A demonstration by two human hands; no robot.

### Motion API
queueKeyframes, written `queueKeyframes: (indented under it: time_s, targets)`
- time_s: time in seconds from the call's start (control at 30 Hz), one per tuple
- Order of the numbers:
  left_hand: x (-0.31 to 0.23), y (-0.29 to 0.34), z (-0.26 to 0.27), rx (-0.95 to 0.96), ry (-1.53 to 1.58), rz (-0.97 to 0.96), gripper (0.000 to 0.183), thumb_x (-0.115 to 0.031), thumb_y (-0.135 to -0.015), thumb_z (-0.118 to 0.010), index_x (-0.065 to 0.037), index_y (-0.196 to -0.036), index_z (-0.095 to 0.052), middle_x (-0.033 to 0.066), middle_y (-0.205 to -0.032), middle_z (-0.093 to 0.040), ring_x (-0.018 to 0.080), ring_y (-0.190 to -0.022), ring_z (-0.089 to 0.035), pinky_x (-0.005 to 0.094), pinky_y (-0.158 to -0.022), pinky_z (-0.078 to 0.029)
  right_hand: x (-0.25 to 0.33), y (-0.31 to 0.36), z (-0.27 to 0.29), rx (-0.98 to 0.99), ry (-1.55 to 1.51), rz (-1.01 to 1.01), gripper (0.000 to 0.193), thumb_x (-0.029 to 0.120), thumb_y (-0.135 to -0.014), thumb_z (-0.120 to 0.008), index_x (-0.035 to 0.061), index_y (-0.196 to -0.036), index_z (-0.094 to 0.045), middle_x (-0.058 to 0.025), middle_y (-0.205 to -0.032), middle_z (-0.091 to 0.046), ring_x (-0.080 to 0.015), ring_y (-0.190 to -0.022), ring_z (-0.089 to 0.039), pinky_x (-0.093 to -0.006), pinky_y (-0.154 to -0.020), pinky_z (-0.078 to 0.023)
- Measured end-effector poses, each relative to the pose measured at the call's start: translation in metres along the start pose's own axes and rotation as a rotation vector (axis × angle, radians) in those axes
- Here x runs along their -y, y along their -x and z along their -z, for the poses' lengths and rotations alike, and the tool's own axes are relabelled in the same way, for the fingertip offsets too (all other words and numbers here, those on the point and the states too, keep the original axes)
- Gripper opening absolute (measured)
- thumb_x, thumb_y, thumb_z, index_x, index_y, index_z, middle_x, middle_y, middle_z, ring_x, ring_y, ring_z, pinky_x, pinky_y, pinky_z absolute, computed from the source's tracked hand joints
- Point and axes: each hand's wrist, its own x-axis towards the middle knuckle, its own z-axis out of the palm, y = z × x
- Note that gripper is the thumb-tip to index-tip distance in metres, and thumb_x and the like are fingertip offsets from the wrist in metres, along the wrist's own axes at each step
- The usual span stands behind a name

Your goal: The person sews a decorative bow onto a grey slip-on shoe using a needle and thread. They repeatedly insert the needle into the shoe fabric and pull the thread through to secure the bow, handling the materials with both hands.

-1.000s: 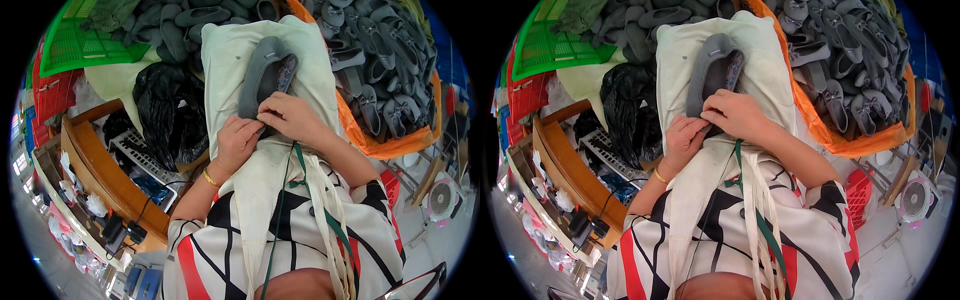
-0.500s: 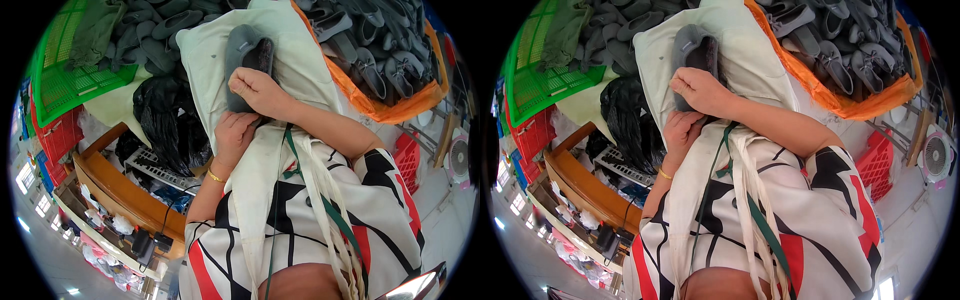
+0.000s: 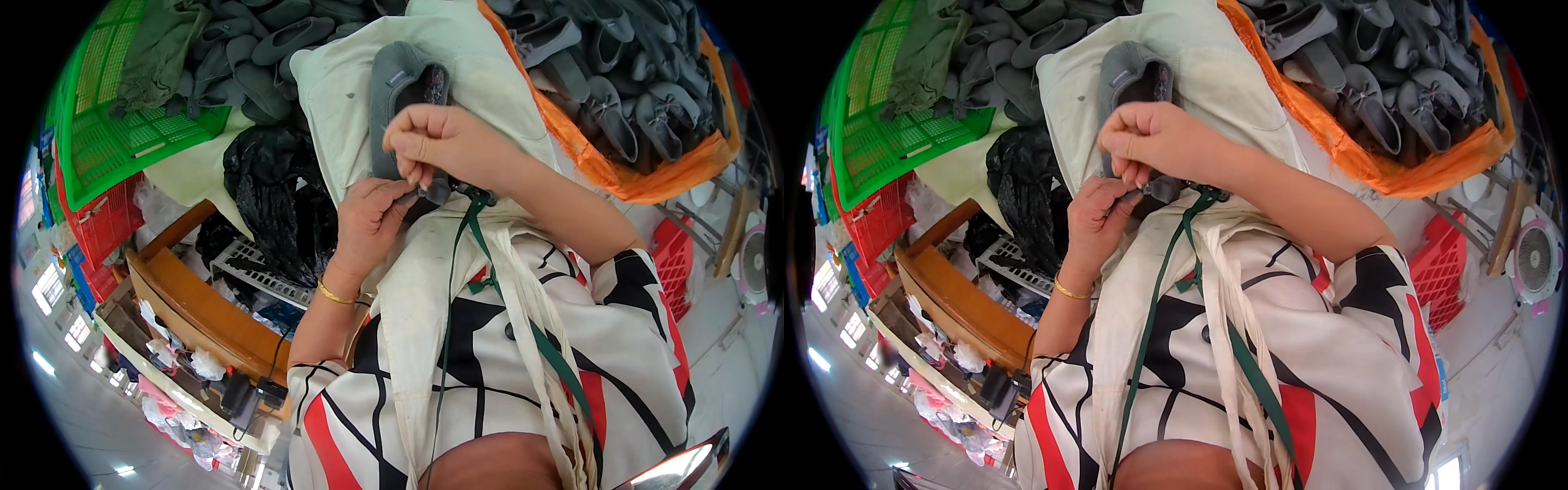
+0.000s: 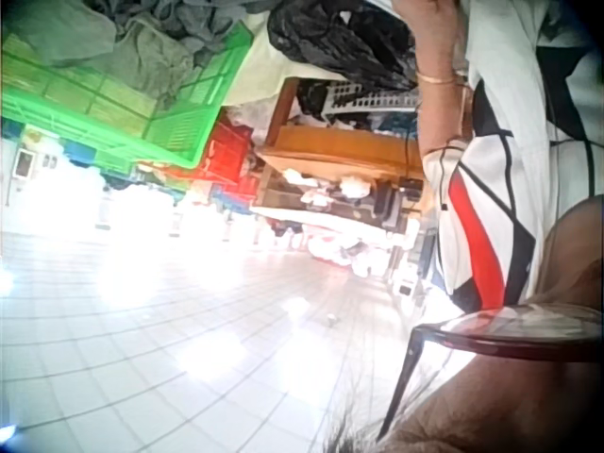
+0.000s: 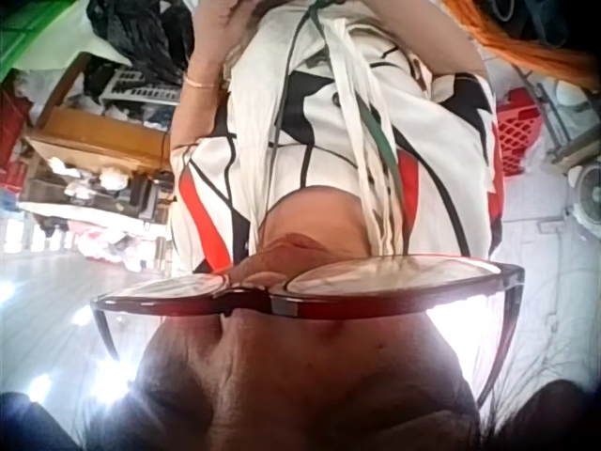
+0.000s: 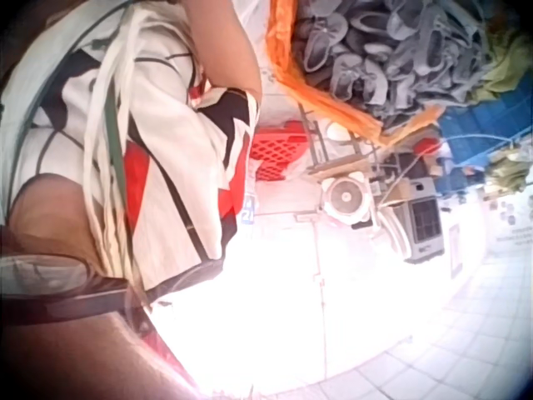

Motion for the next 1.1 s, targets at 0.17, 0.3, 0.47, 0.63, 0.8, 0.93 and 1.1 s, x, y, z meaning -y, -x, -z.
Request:
queueKeyframes:
  time_s: [0.17, 0.3, 0.47, 0.63, 0.8, 0.93, 1.1]
  targets:
    - [0.008, 0.004, 0.002, 0.079, -0.004, 0.070, 0.022, 0.000, -0.076, -0.074, -0.006, -0.097, -0.071, 0.0080, -0.087, -0.068, 0.0279, -0.081, -0.062, 0.0354, -0.071, -0.050, 0.021, 0.006, -0.006, 0.055, 0.200, -0.197, 0.020, 0.024, -0.104, -0.052, 0.0071, -0.094, -0.057, 0.0017, -0.071, -0.059, -0.0040, -0.057, -0.055, -0.0186, -0.049, -0.041]
    - [0.006, -0.003, -0.001, 0.086, 0.015, 0.018, 0.019, 0.000, -0.076, -0.074, -0.005, -0.093, -0.070, 0.0080, -0.086, -0.068, 0.0285, -0.079, -0.062, 0.0359, -0.070, -0.050, 0.016, 0.000, -0.007, 0.113, 0.126, -0.078, 0.022, 0.025, -0.103, -0.054, 0.0074, -0.091, -0.056, 0.0025, -0.067, -0.055, -0.0022, -0.054, -0.048, -0.0183, -0.047, -0.037]
    - [0.006, -0.008, -0.002, 0.088, 0.023, 0.030, 0.016, 0.000, -0.076, -0.074, -0.004, -0.091, -0.069, 0.0099, -0.086, -0.068, 0.0295, -0.078, -0.063, 0.0365, -0.069, -0.050, 0.011, -0.008, -0.009, 0.064, -0.064, -0.102, 0.021, 0.023, -0.099, -0.058, 0.0037, -0.090, -0.059, 0.0014, -0.064, -0.054, -0.0045, -0.054, -0.046, -0.0228, -0.047, -0.037]
    - [0.009, -0.013, 0.000, 0.148, 0.052, 0.148, 0.018, -0.003, -0.078, -0.073, -0.002, -0.095, -0.069, 0.0124, -0.085, -0.068, 0.0313, -0.078, -0.064, 0.0367, -0.069, -0.051, 0.011, -0.012, -0.017, 0.010, -0.172, -0.093, 0.017, 0.020, -0.101, -0.058, 0.0040, -0.095, -0.060, 0.0056, -0.066, -0.049, -0.0014, -0.053, -0.038, -0.0182, -0.047, -0.030]
    - [0.012, -0.024, 0.005, 0.173, 0.085, 0.288, 0.018, -0.013, -0.083, -0.072, -0.002, -0.096, -0.071, 0.0149, -0.082, -0.069, 0.0323, -0.073, -0.066, 0.0377, -0.066, -0.052, 0.042, 0.000, -0.037, -0.003, -0.208, 0.047, 0.012, 0.015, -0.100, -0.059, 0.0038, -0.096, -0.061, 0.0071, -0.066, -0.048, -0.0011, -0.054, -0.035, -0.0184, -0.048, -0.028]
    - [0.009, -0.030, 0.007, 0.237, -0.034, 0.397, 0.021, -0.019, -0.084, -0.073, -0.003, -0.096, -0.071, 0.0123, -0.077, -0.070, 0.0250, -0.066, -0.066, 0.0342, -0.063, -0.051, 0.040, 0.001, -0.027, 0.063, -0.064, 0.111, 0.015, 0.017, -0.098, -0.062, 0.0025, -0.095, -0.064, 0.0053, -0.071, -0.056, -0.0013, -0.060, -0.047, -0.0194, -0.052, -0.039]
    - [0.003, -0.002, 0.001, -0.069, 0.279, 0.617, 0.035, -0.026, -0.081, -0.081, 0.002, -0.097, -0.066, 0.0033, -0.072, -0.065, 0.0091, -0.064, -0.057, 0.0247, -0.062, -0.049, 0.044, 0.002, 0.010, -0.075, -0.025, 0.137, 0.019, 0.021, -0.102, -0.058, 0.0025, -0.100, -0.063, 0.0054, -0.066, -0.050, -0.0006, -0.053, -0.043, -0.0177, -0.045, -0.031]
